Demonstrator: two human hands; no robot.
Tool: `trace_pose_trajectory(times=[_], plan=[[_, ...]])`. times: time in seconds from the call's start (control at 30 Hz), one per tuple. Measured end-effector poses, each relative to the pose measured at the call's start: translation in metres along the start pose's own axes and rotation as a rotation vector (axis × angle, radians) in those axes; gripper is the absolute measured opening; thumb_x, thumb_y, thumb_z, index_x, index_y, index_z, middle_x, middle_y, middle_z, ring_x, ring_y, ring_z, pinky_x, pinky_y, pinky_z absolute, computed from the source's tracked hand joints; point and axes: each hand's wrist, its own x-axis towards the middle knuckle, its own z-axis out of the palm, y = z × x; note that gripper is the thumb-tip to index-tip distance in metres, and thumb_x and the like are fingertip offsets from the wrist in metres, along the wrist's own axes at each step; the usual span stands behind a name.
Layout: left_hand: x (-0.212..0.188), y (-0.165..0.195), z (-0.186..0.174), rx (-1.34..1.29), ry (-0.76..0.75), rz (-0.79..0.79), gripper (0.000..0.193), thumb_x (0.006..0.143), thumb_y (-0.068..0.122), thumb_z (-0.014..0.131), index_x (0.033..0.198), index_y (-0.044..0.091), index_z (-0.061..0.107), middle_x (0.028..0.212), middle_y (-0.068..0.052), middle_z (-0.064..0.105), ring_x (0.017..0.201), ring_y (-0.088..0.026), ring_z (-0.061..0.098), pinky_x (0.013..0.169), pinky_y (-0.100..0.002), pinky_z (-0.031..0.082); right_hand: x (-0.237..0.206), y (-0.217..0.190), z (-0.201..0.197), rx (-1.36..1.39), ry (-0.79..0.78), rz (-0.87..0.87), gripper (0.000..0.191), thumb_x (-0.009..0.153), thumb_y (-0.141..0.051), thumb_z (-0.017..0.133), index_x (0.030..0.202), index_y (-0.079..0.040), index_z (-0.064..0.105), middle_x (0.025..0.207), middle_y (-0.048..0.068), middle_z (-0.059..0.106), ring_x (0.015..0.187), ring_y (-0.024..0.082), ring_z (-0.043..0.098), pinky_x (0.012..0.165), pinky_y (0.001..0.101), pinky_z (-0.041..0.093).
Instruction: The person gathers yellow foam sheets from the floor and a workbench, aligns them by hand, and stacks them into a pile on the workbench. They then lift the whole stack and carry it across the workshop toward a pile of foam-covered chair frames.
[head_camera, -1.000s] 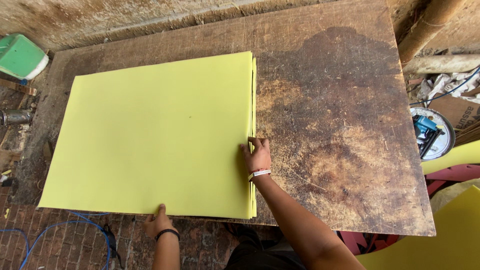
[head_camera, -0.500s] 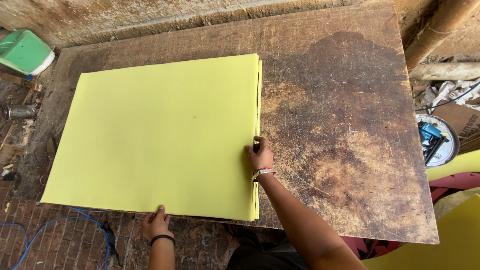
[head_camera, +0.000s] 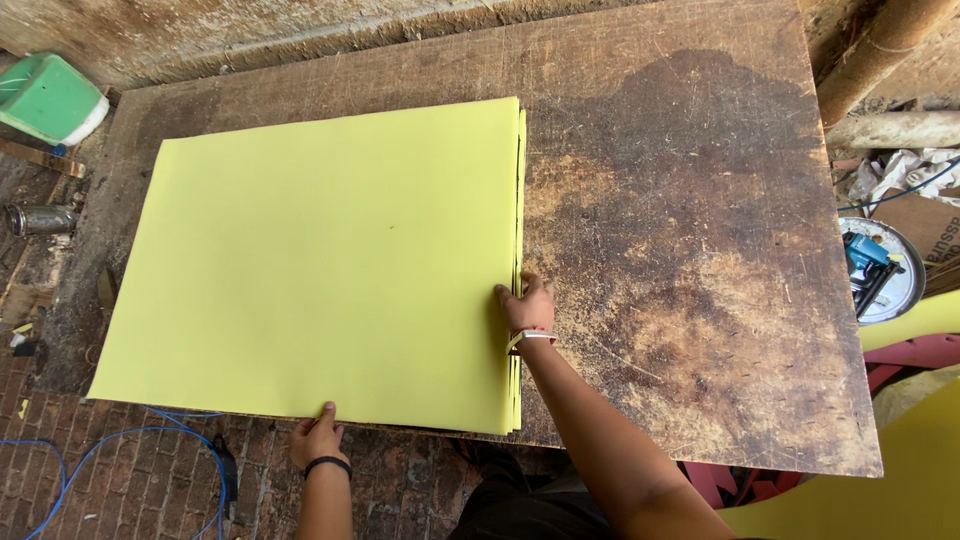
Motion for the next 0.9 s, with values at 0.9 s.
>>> trace_pose_trajectory(times=[0.9], plan=[[-0.015, 0.001, 0.011, -0.168, -0.082, -0.082, 0.039, 0.094, 0.010, 0.071, 0.133, 0.008, 0.062, 0.127, -0.011, 0.068, 0.120, -0.028, 0.066, 0.105, -0.042, 0.055, 0.003, -0.005, -0.011, -0.024, -0.121, 0.063, 0.060, 0.083, -0.039, 0.081, 0.128, -0.005, 0.062, 0.117, 0.013, 0.071, 0.100, 0.025, 0.072, 0.090, 0.0378, 0.057]])
